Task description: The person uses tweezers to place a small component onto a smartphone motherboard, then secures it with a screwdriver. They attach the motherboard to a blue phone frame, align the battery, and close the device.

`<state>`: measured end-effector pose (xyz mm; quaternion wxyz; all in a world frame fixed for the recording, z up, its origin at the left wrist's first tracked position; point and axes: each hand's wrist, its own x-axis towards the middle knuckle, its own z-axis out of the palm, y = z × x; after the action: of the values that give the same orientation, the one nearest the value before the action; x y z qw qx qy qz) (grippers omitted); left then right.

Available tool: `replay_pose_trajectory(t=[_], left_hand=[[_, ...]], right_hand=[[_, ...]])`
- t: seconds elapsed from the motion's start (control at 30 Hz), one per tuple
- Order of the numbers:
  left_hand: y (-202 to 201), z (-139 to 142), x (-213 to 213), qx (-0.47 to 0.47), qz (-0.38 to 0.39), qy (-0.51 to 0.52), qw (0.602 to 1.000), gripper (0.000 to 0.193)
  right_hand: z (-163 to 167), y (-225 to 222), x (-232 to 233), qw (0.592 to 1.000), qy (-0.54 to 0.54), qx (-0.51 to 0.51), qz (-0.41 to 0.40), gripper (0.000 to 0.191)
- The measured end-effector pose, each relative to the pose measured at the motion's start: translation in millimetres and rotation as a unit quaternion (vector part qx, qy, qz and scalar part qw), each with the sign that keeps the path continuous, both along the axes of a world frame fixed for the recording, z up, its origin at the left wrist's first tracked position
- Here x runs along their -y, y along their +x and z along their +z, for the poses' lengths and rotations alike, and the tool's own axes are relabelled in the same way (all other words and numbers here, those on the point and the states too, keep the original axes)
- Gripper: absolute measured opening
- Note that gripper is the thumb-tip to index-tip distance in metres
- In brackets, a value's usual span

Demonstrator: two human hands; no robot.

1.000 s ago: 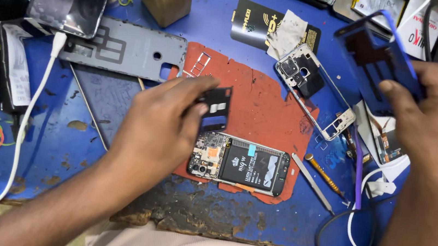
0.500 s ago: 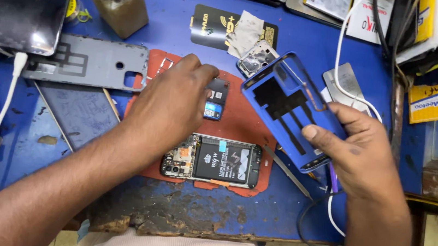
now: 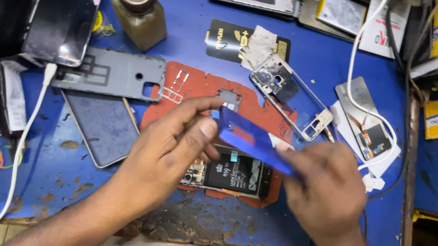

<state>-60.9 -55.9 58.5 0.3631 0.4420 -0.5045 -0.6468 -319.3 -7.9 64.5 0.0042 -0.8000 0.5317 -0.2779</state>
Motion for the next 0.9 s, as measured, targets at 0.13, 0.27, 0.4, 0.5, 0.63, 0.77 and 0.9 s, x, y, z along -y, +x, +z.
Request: replay_pose_trajectory(t=[0.13,0.27,0.4,0.5,0.63,0.77,0.9], left_hand=[[0.4,-14.4,-11.8,-0.17,0.026,0.102,0.98,0.055],[7.0,-26.8,-28.7,-0.146,0.049,0.014,0.988,0.05],[11.9,-30.0,-52.4,0.103,0.043,-0.247,0.962,0.028],[15.8,-35.4,-54.9,0.049,0.006,-0.478,0.877,0.03],[26.6,-41.1,-58.2,0.002,-0.035,-0.511,0.859,0.037],[28.2,-46.5,-64.4,0.022,-0.024,-0.519,0.854,0.031],[29.4,-50.6,-66.6,0.023,-0.031,-0.524,0.851,0.03]], right_hand=[[3.2,12.4,-3.2,0.976,-0.112,-0.122,0.141,0.033],[14.8,12.8,-7.1,0.996,0.006,0.0,0.089,0.061],[23.2,10.5,-13.4,0.984,0.132,0.091,0.074,0.056],[24.5,12.6,-17.9,0.973,0.186,0.063,0.122,0.046],[24.0,21.0,-22.8,0.965,0.204,0.032,0.164,0.046],[25.6,27.0,-24.0,0.955,0.244,0.033,0.163,0.055],[27.6,26.3,-23.5,0.952,0.253,-0.004,0.172,0.073]])
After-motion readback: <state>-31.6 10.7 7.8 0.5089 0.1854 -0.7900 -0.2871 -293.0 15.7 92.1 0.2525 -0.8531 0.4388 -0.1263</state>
